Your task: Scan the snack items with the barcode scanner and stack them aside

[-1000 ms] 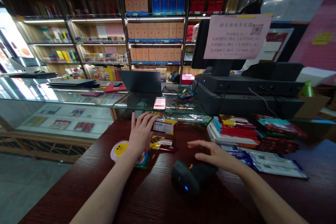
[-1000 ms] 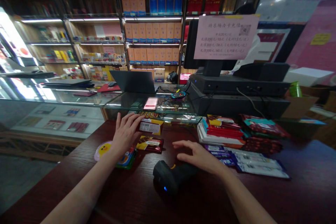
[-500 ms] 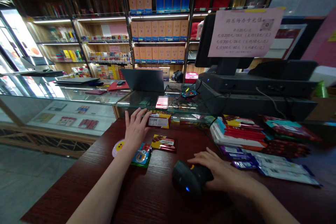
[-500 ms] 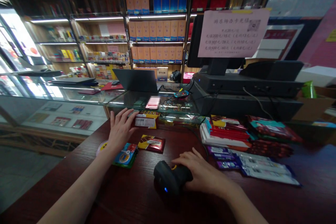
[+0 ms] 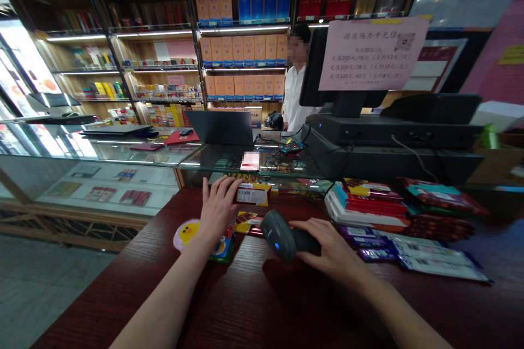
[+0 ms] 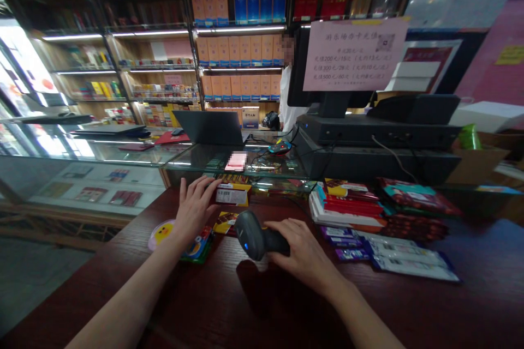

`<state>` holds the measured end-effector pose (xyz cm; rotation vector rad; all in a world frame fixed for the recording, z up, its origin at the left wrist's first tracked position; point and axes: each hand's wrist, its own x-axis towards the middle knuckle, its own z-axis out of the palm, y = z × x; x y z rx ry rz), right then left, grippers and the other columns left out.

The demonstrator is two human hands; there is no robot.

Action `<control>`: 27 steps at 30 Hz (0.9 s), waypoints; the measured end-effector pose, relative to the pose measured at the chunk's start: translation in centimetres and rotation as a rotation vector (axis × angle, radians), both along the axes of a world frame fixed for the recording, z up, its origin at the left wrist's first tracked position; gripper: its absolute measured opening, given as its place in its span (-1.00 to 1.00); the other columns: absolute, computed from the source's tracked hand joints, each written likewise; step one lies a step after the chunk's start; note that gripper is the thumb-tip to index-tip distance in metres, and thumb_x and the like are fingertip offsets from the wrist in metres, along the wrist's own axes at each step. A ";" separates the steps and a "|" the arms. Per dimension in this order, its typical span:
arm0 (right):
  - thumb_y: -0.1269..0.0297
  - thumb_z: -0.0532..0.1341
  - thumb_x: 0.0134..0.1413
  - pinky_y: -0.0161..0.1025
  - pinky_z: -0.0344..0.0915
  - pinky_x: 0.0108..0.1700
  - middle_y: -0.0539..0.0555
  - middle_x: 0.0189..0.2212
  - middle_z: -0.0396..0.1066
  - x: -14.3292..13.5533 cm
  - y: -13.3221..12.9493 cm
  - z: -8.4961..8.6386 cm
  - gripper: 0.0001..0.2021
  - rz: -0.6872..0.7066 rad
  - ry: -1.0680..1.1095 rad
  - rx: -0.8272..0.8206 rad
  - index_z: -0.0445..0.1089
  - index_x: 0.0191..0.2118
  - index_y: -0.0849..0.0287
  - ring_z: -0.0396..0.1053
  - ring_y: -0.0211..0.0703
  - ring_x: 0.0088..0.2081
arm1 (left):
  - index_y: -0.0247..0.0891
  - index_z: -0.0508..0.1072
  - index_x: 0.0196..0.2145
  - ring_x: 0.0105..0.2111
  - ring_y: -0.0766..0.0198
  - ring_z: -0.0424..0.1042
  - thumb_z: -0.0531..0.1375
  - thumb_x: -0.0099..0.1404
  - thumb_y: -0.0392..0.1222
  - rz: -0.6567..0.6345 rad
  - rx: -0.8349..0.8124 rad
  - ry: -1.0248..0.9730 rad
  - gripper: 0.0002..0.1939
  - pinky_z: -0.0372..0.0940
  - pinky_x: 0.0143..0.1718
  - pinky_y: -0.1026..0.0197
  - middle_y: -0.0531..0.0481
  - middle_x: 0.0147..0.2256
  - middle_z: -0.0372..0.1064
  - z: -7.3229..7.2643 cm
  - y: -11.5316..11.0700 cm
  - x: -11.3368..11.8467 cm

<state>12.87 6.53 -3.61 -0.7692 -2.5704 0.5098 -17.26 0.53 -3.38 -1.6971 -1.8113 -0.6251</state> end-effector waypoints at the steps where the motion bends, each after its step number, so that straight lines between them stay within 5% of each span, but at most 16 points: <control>1: 0.29 0.26 0.08 0.04 0.16 0.19 0.13 0.01 0.48 -0.2 -0.2 0.2 -0.54 0.001 0.008 0.003 0.35 0.14 0.08 0.34 0.04 0.09 | -0.13 0.26 0.24 0.24 -0.02 0.20 0.26 0.24 -0.31 -0.008 -0.007 0.001 -0.38 -0.31 0.37 -0.36 -0.12 0.16 0.33 0.0 0.0 0.2; 20: 0.22 0.29 0.08 0.02 0.15 0.21 0.12 0.06 0.44 -0.8 -0.9 0.3 -0.56 0.010 -0.029 -0.105 0.37 0.11 0.04 0.29 0.09 0.15 | -0.14 0.24 0.26 0.25 0.00 0.17 0.22 0.27 -0.29 -0.052 -0.015 0.021 -0.39 -0.33 0.39 -0.32 -0.12 0.17 0.32 -0.6 0.1 0.8; 27: 0.20 0.33 0.01 0.02 0.10 0.23 0.12 0.14 0.39 0.1 0.0 -0.3 -0.40 0.084 -0.104 -0.167 0.32 0.22 0.01 0.24 0.09 0.18 | -0.14 0.22 0.26 0.25 0.00 0.17 0.21 0.26 -0.32 -0.048 -0.032 0.003 -0.37 -0.30 0.38 -0.32 -0.12 0.17 0.31 0.0 -0.2 1.0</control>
